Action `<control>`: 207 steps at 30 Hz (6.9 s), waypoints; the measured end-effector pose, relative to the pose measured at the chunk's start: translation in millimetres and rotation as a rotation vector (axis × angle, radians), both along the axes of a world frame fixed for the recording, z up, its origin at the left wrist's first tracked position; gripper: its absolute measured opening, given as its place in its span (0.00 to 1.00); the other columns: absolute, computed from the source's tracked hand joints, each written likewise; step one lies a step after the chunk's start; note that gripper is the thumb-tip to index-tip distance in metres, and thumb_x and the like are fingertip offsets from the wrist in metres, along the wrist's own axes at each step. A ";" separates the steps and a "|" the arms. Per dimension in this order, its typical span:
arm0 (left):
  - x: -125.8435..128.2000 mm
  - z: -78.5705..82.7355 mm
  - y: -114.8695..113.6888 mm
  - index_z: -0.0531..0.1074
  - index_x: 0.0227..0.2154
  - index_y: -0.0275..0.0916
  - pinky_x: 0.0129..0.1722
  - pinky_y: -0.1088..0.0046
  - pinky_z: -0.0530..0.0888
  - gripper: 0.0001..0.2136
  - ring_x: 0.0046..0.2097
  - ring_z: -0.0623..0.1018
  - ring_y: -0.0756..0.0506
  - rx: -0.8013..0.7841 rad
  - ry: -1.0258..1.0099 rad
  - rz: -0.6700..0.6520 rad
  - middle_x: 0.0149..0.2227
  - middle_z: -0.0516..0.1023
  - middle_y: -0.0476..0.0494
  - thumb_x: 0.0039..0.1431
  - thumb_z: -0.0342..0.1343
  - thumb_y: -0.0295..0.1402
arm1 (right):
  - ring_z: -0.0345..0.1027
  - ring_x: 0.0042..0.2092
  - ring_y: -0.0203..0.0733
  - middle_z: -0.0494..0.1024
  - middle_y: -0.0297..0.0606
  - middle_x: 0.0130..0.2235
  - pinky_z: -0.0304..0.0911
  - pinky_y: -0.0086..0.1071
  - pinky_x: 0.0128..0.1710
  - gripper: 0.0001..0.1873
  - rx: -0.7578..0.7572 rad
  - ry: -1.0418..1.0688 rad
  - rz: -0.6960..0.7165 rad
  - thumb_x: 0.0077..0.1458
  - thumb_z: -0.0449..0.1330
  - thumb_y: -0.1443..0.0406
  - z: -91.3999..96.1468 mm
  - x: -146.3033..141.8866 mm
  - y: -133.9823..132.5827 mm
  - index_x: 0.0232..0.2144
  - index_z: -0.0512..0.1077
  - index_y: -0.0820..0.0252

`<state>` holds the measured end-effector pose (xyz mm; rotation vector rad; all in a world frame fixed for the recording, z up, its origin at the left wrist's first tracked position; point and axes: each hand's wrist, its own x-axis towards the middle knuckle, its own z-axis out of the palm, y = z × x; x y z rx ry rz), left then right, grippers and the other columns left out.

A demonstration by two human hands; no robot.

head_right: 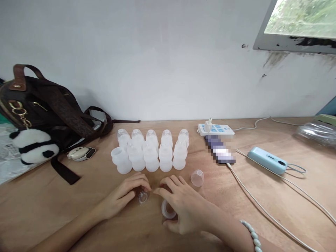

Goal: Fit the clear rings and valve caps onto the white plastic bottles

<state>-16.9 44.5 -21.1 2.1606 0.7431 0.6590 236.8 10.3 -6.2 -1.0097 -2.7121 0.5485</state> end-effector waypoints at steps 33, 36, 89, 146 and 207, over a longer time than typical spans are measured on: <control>-49.4 73.9 99.5 0.76 0.40 0.35 0.46 0.54 0.77 0.25 0.48 0.81 0.31 -0.042 -0.005 0.679 0.46 0.82 0.34 0.43 0.67 0.48 | 0.69 0.44 0.50 0.74 0.44 0.44 0.69 0.43 0.41 0.10 0.273 0.306 -0.156 0.56 0.58 0.73 -7.9 -0.1 2.5 0.40 0.66 0.58; -50.2 81.8 97.2 0.76 0.35 0.33 0.43 0.56 0.78 0.23 0.43 0.82 0.33 -0.006 -0.018 0.675 0.39 0.83 0.37 0.45 0.67 0.49 | 0.69 0.44 0.49 0.74 0.43 0.44 0.69 0.42 0.41 0.09 0.290 0.344 -0.152 0.58 0.57 0.73 -7.4 -0.3 1.9 0.40 0.66 0.57; 9.2 -5.3 -2.0 0.72 0.54 0.42 0.45 0.66 0.72 0.24 0.46 0.78 0.39 0.022 0.087 0.022 0.46 0.79 0.43 0.60 0.62 0.50 | 0.66 0.23 0.35 0.76 0.33 0.27 0.63 0.28 0.23 0.15 0.489 0.564 -0.256 0.60 0.63 0.53 -7.0 -0.2 -6.1 0.39 0.70 0.57; 9.3 -8.5 -0.3 0.70 0.58 0.43 0.43 0.67 0.76 0.27 0.45 0.78 0.40 -0.261 -0.116 -0.038 0.50 0.78 0.43 0.57 0.67 0.42 | 0.61 0.18 0.31 0.68 0.28 0.18 0.56 0.24 0.15 0.14 0.163 0.694 -0.307 0.57 0.65 0.55 25.6 -14.8 3.4 0.27 0.73 0.57; -11.5 -8.4 -10.2 0.69 0.50 0.40 0.57 0.54 0.68 0.19 0.53 0.71 0.34 0.090 0.019 0.111 0.52 0.72 0.38 0.61 0.60 0.46 | 0.70 0.27 0.42 0.76 0.33 0.27 0.59 0.32 0.26 0.18 0.140 -0.018 -0.697 0.57 0.61 0.54 2.3 84.9 12.7 0.46 0.77 0.54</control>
